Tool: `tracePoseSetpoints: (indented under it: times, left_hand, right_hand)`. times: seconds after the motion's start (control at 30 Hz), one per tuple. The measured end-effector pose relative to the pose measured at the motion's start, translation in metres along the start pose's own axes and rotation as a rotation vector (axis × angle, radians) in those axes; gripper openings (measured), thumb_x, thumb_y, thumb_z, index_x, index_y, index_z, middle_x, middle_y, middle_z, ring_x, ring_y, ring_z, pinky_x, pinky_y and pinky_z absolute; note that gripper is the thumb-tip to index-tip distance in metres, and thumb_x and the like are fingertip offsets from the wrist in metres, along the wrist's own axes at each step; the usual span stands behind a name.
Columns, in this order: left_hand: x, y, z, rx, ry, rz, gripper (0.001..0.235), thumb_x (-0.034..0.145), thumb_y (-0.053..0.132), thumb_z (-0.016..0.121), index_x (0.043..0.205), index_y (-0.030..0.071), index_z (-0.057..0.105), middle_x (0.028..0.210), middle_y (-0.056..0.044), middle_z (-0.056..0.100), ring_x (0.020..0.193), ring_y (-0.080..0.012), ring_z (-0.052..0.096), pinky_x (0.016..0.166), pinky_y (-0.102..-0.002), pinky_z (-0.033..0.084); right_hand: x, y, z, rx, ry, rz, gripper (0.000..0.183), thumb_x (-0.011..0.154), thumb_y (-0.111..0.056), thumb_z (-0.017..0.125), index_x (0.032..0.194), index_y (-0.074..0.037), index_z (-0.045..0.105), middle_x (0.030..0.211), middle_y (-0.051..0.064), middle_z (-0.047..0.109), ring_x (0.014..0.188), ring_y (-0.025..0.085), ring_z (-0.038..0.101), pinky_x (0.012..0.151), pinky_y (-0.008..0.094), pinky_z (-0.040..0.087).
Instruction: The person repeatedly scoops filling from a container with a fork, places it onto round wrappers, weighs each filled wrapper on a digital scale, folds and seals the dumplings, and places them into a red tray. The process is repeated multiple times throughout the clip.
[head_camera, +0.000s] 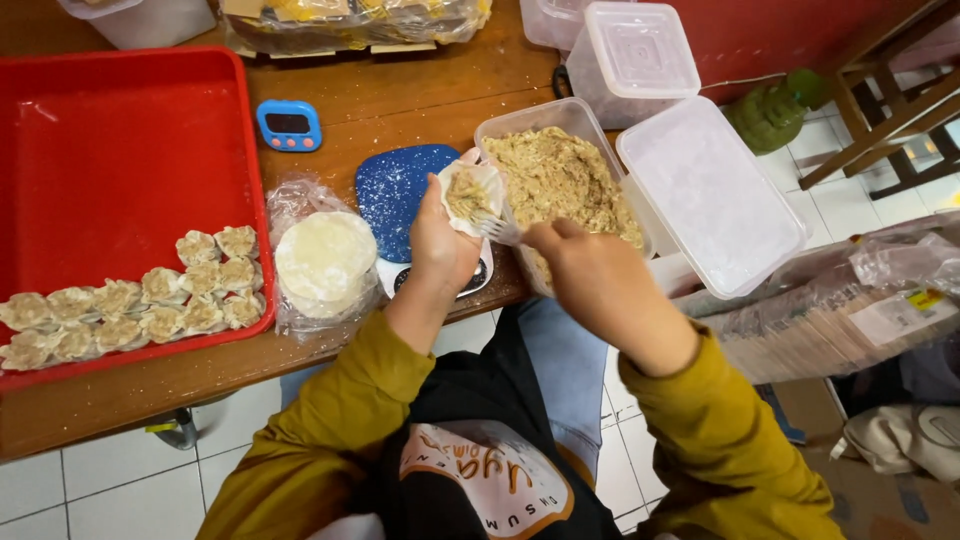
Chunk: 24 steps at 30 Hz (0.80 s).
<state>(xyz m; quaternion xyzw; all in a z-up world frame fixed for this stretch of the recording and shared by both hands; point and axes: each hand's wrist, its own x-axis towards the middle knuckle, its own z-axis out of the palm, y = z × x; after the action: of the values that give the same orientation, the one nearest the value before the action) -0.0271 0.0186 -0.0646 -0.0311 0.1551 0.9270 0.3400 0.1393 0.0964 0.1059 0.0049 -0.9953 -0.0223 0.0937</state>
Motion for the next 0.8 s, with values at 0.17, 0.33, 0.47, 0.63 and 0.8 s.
tracePoseSetpoints:
  times: [0.17, 0.33, 0.47, 0.63, 0.8]
  left_hand:
    - [-0.008, 0.009, -0.007, 0.058, -0.042, -0.003, 0.064, 0.107, 0.052, 0.036, 0.147, 0.003, 0.049, 0.144, -0.026, 0.054, 0.134, -0.0407, 0.052, 0.113, -0.055, 0.043]
    - [-0.014, 0.020, -0.023, 0.078, -0.061, -0.041, 0.063, 0.108, 0.050, 0.033, 0.144, 0.002, 0.052, 0.137, -0.028, 0.059, 0.127, -0.0395, 0.059, 0.110, -0.054, 0.048]
    - [-0.020, 0.042, -0.025, 0.083, 0.026, 0.016, 0.064, 0.106, 0.050, 0.036, 0.146, 0.002, 0.050, 0.142, -0.029, 0.054, 0.128, -0.0419, 0.057, 0.111, -0.053, 0.046]
    - [-0.025, 0.066, 0.004, 0.176, 0.066, 0.030, 0.069, 0.105, 0.054, 0.036, 0.161, 0.016, 0.021, 0.163, -0.030, 0.017, 0.134, -0.0538, 0.045, 0.113, -0.061, 0.040]
    - [-0.072, 0.089, 0.057, 0.710, -0.038, 0.046, 0.070, 0.106, 0.053, 0.034, 0.161, 0.030, -0.004, 0.164, -0.034, -0.001, 0.124, -0.0608, 0.053, 0.105, -0.061, 0.048]
  right_hand:
    - [0.016, 0.003, -0.010, -0.087, 0.071, 0.007, 0.009, 0.099, -0.018, 0.054, 0.098, -0.022, 0.061, 0.086, 0.004, 0.063, 0.063, 0.034, 0.071, 0.052, 0.043, 0.057]
    - [0.034, 0.009, 0.015, -0.086, 0.090, -0.033, 0.015, 0.100, -0.017, 0.050, 0.100, -0.027, 0.061, 0.084, -0.001, 0.061, 0.063, 0.030, 0.070, 0.054, 0.042, 0.057]
    - [0.040, 0.012, -0.008, -0.115, -0.023, 0.029, 0.020, 0.099, -0.017, 0.050, 0.102, -0.027, 0.066, 0.089, 0.002, 0.067, 0.071, 0.032, 0.073, 0.061, 0.044, 0.060]
    - [0.037, 0.038, -0.011, -0.072, -0.072, 0.193, 0.017, 0.101, -0.022, 0.055, 0.113, -0.026, 0.067, 0.098, 0.007, 0.071, 0.077, 0.037, 0.074, 0.065, 0.051, 0.060]
    - [0.025, 0.050, 0.007, -0.143, -0.174, 0.245, 0.025, 0.100, -0.017, 0.050, 0.116, -0.023, 0.069, 0.097, 0.007, 0.070, 0.078, 0.037, 0.074, 0.068, 0.050, 0.061]
